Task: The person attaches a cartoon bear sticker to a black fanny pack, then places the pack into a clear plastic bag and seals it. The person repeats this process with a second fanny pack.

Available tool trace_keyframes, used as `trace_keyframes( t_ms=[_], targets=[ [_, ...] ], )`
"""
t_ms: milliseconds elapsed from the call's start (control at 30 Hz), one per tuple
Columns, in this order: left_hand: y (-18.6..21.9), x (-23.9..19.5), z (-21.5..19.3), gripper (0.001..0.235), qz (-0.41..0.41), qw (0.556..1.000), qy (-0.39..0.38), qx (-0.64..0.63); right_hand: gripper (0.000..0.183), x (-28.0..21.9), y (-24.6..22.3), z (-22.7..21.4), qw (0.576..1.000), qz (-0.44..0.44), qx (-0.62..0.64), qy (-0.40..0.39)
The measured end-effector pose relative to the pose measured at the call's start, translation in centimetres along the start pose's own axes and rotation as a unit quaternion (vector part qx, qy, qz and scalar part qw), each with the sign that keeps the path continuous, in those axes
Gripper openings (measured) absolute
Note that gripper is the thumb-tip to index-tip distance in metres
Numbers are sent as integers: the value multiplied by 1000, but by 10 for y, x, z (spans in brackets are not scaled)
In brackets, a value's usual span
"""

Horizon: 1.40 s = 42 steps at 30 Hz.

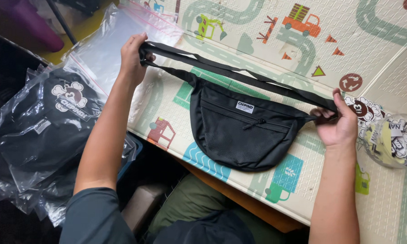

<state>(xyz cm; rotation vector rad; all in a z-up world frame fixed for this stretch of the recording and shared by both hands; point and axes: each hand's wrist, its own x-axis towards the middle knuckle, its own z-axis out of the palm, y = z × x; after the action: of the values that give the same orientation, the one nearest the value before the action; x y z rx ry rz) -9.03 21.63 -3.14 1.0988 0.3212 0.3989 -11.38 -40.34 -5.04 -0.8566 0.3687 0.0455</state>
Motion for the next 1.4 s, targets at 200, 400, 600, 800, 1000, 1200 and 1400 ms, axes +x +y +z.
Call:
trace_keyframes(
  t_ms=[200,400,600,800,1000,1200,1400],
  targets=[
    [0,9,-1,25,-45,990,8,136,20,2,1,-4,1000,-2,-14,-20],
    [7,-8,5,9,19,977,-22,210,20,0,-2,-4,999,-1,-33,-29],
    [3,-5,-14,15,61,957,-80,273,21,1,-1,-5,998,-3,-49,-35],
    [10,-7,-19,25,45,956,-94,274,24,5,0,-9,997,-6,-52,-60],
    [40,-28,-6,33,-16,953,-137,269,18,1,-3,-5,999,-1,-50,-7],
    [38,-12,-23,26,-73,962,-151,214,21,1,-5,-5,1000,7,-21,-1],
    [38,-8,-13,17,-107,973,-105,178,15,10,-7,-18,998,11,-53,-33]
  ],
)
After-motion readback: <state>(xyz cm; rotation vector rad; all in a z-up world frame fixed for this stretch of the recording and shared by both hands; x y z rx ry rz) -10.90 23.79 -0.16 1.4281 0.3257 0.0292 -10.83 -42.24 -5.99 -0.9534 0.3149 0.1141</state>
